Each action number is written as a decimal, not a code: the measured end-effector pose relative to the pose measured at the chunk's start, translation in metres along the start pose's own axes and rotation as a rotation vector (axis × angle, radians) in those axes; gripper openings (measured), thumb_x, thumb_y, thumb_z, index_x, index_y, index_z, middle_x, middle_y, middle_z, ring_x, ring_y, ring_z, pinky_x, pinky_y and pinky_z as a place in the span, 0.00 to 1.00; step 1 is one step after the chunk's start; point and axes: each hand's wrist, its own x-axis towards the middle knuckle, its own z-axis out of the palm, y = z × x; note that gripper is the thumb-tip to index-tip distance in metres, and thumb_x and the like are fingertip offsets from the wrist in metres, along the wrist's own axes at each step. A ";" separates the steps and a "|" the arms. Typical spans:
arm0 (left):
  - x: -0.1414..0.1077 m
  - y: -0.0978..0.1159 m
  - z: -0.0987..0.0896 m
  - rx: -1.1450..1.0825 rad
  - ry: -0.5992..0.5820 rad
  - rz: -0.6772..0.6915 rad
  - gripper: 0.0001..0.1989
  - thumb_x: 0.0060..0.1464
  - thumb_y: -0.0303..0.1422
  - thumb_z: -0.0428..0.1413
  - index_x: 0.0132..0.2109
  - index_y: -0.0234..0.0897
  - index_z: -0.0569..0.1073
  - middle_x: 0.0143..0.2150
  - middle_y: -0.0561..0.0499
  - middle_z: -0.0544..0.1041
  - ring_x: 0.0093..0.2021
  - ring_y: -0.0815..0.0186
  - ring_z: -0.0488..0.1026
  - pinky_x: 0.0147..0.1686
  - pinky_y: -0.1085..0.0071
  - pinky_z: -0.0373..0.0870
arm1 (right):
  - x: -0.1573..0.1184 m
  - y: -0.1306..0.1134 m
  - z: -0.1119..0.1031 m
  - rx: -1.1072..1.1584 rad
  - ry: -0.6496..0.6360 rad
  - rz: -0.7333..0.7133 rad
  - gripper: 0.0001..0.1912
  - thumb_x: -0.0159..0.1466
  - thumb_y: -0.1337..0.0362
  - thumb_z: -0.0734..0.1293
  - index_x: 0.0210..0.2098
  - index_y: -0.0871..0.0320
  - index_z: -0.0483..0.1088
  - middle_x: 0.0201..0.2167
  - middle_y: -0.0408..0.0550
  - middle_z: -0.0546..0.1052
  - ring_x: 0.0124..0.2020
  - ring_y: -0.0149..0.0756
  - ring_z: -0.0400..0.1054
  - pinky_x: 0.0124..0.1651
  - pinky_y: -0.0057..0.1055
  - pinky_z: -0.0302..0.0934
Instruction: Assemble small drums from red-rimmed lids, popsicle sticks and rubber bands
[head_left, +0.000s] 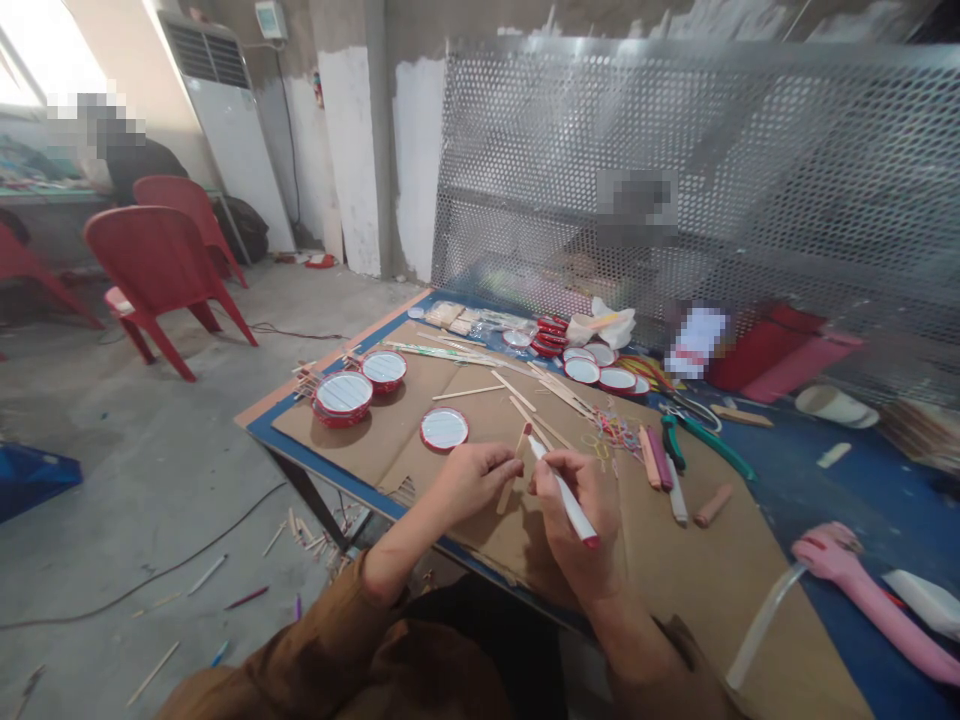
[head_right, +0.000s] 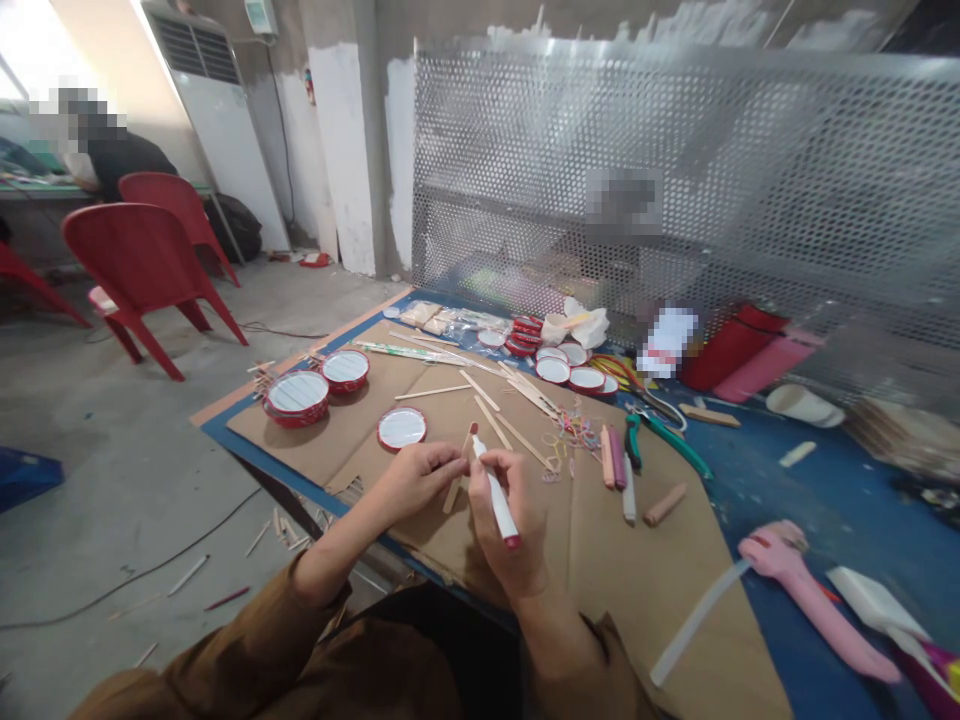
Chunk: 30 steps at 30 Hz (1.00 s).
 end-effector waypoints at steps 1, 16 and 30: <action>0.000 0.000 0.000 0.004 0.001 0.003 0.17 0.59 0.37 0.48 0.24 0.34 0.67 0.20 0.56 0.64 0.24 0.72 0.61 0.24 0.78 0.55 | 0.000 0.000 0.000 0.003 -0.008 0.001 0.05 0.63 0.62 0.62 0.34 0.56 0.66 0.26 0.43 0.72 0.27 0.31 0.68 0.31 0.29 0.63; 0.000 0.001 -0.001 -0.028 -0.011 -0.006 0.14 0.59 0.35 0.48 0.28 0.34 0.70 0.20 0.57 0.65 0.24 0.72 0.63 0.25 0.78 0.55 | -0.001 0.006 0.002 0.054 0.058 0.039 0.05 0.64 0.61 0.62 0.35 0.56 0.66 0.26 0.42 0.71 0.27 0.31 0.67 0.33 0.30 0.63; 0.000 -0.003 0.001 -0.009 0.014 0.011 0.15 0.58 0.36 0.49 0.25 0.34 0.68 0.21 0.57 0.63 0.24 0.73 0.61 0.25 0.78 0.54 | -0.001 0.002 0.000 0.037 0.003 0.041 0.05 0.63 0.61 0.62 0.34 0.56 0.66 0.26 0.43 0.72 0.27 0.31 0.68 0.32 0.29 0.64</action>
